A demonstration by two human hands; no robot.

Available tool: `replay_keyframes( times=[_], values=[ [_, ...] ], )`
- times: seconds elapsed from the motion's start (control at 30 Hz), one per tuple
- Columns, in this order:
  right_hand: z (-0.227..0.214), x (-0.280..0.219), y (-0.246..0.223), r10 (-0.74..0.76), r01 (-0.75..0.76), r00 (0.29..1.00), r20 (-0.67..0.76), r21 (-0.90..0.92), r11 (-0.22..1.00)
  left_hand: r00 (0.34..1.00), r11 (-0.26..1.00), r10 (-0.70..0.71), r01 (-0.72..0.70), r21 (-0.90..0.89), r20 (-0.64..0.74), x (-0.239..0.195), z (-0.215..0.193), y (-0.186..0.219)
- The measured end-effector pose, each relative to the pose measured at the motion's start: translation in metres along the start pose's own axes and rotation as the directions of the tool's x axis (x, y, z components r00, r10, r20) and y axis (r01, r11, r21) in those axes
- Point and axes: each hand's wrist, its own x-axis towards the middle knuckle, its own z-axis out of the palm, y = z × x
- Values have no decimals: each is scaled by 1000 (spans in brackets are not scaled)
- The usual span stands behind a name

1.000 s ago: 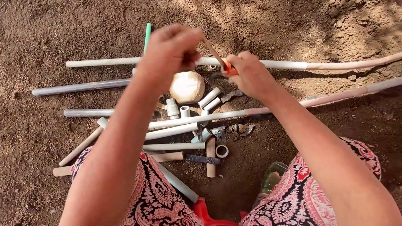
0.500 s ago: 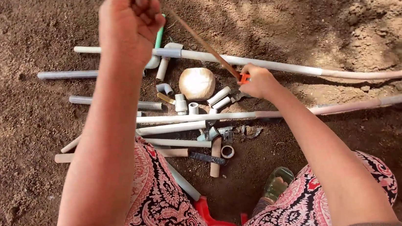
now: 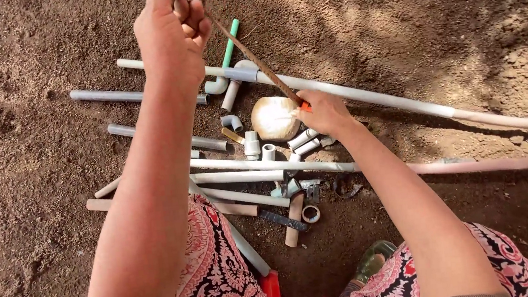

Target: The person sits on a small stool outdoors and measures several white PVC pipes using an orange tape measure. They extend the tape measure along the length of each pipe, read the measurement, and then retract the tape before moving to the next pipe.

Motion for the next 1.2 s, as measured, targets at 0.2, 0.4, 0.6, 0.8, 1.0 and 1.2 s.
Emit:
replay_keyframes(
  times=[0.2, 0.4, 0.6, 0.8, 1.0, 1.2],
  values=[
    [24, 35, 21, -214, 207, 969, -126, -70, 976, 999, 1000, 30, -30, -9, -43, 25, -2, -6],
    [0, 21, 1, -72, 71, 997, 20, 68, 995, 999, 988, -14, 7, 156, 47, 20, 1, -8],
    [-9, 32, 39, 207, -207, 978, 24, 226, 952, 995, 975, 56, -73, 211, 87, 28, -12, -2],
    [-12, 38, 50, 312, -332, 943, 113, 361, 872, 991, 967, 40, -71, 246, 128, 20, -24, 15],
    [11, 48, 63, 273, -271, 961, 52, -45, 962, 984, 876, 38, -118, 468, 177, 8, -35, 27],
    [21, 33, 57, 238, -220, 968, 75, -195, 956, 987, 849, 50, -122, 514, 153, 9, -51, 36]
  ],
)
